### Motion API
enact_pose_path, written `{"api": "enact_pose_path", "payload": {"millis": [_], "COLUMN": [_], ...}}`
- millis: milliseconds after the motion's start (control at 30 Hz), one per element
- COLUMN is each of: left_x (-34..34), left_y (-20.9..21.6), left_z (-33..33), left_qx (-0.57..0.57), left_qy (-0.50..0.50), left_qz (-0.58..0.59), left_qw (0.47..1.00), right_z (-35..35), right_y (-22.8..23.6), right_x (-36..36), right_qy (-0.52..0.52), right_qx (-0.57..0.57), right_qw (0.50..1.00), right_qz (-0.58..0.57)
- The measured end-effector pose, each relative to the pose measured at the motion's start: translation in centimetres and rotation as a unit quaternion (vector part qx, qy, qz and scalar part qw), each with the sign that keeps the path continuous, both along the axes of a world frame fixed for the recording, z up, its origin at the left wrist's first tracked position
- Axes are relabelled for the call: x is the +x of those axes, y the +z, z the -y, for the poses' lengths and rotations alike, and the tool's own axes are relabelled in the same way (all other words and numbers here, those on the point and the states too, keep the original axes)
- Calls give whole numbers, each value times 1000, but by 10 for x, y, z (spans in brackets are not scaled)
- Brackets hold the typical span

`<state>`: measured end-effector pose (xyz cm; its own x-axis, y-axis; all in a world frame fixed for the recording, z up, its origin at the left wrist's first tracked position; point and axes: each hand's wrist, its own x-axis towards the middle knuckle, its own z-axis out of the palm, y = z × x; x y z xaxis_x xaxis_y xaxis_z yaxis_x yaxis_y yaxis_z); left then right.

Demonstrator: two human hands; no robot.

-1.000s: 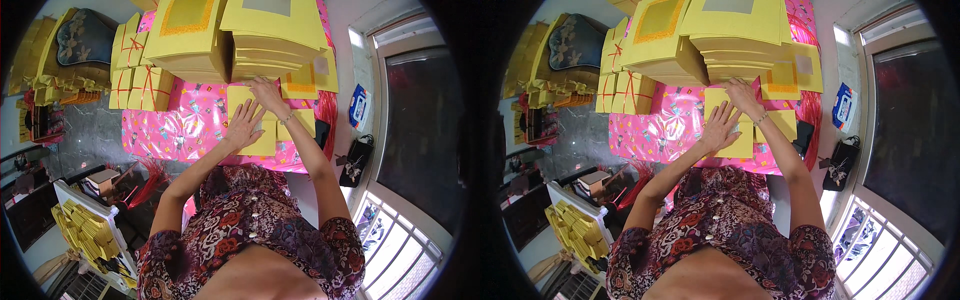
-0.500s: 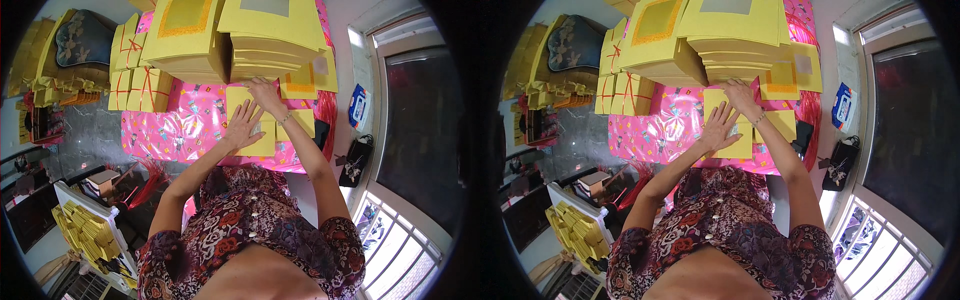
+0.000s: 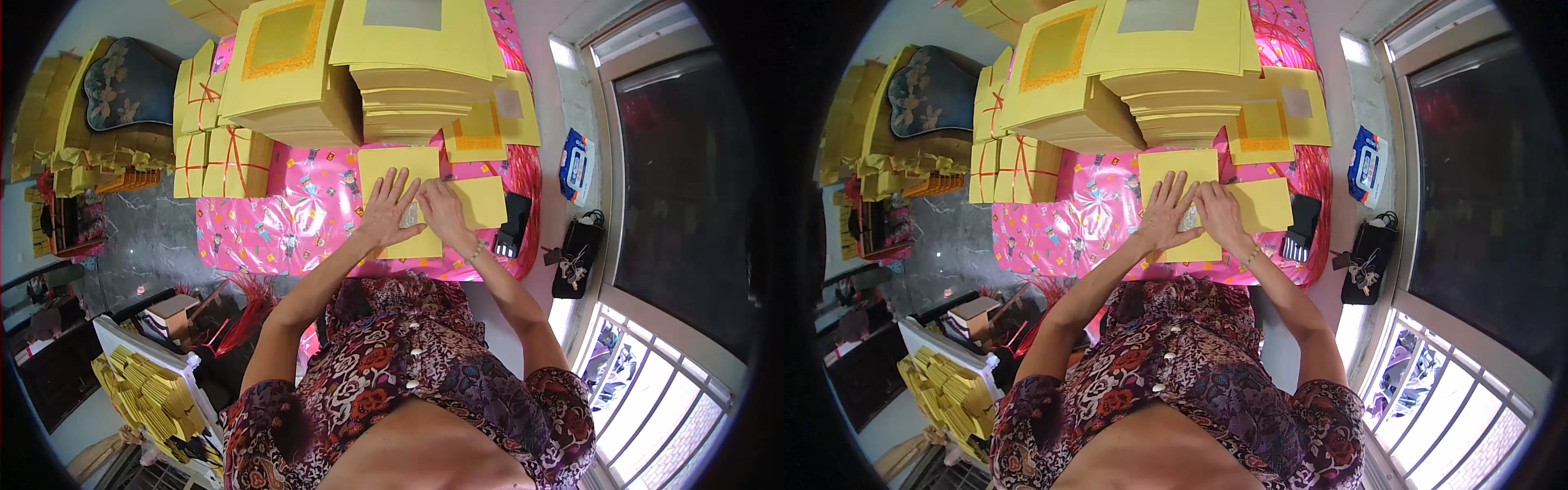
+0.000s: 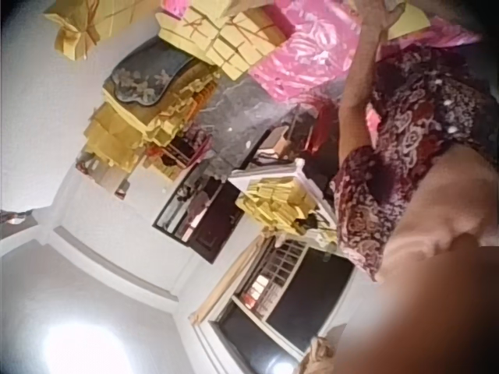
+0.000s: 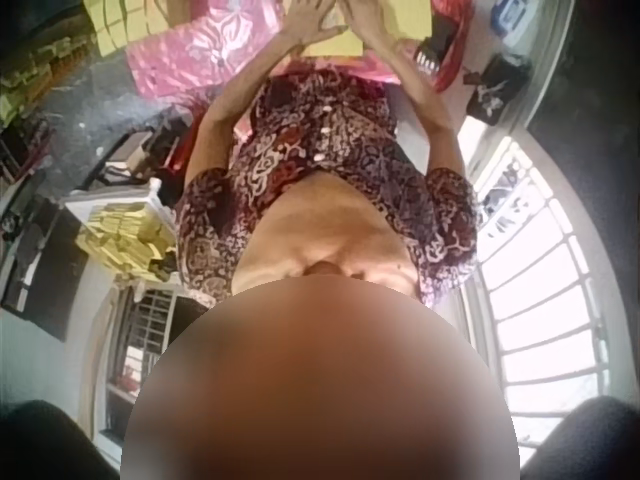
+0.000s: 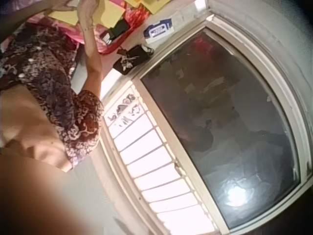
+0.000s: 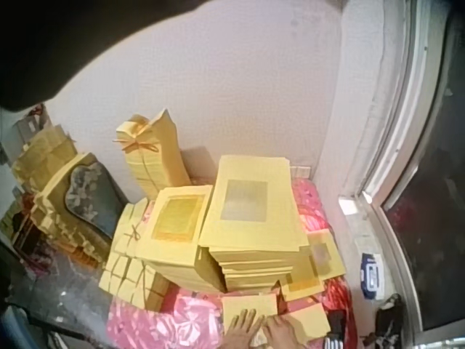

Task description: Counting and bundling yellow paper sheets with rubber bands.

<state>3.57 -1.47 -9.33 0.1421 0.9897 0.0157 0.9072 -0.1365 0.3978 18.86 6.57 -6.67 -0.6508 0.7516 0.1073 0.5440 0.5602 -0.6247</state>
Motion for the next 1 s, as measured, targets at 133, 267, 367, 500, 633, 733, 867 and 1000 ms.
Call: {"api": "enact_pose_path", "payload": {"millis": [133,267,367,500,633,733,867,1000], "left_x": [0,-1,-12,-28,-29,-30,-34,-39], "left_y": [-3,-3,-2,-4,-9,-10,-6,2], "left_z": [0,1,6,9,8,7,5,0], "left_qx": [-4,5,22,25,29,19,7,10], "left_qy": [-5,-12,-13,-10,-12,-14,-21,-23], "left_qz": [-14,-4,-5,-28,-33,-37,-38,-35], "left_qw": [1000,1000,1000,999,999,999,999,999], "right_z": [2,5,4,2,4,3,1,-5], "right_y": [-18,-23,-20,-22,-27,-26,-21,-20], "right_x": [2,2,5,4,1,1,4,5], "right_qy": [4,-5,-6,-6,-5,0,23,84], "right_qx": [41,76,67,-7,42,42,78,151], "right_qw": [999,997,998,1000,999,999,996,985], "right_qz": [-19,-9,-11,-16,18,15,-26,27]}}
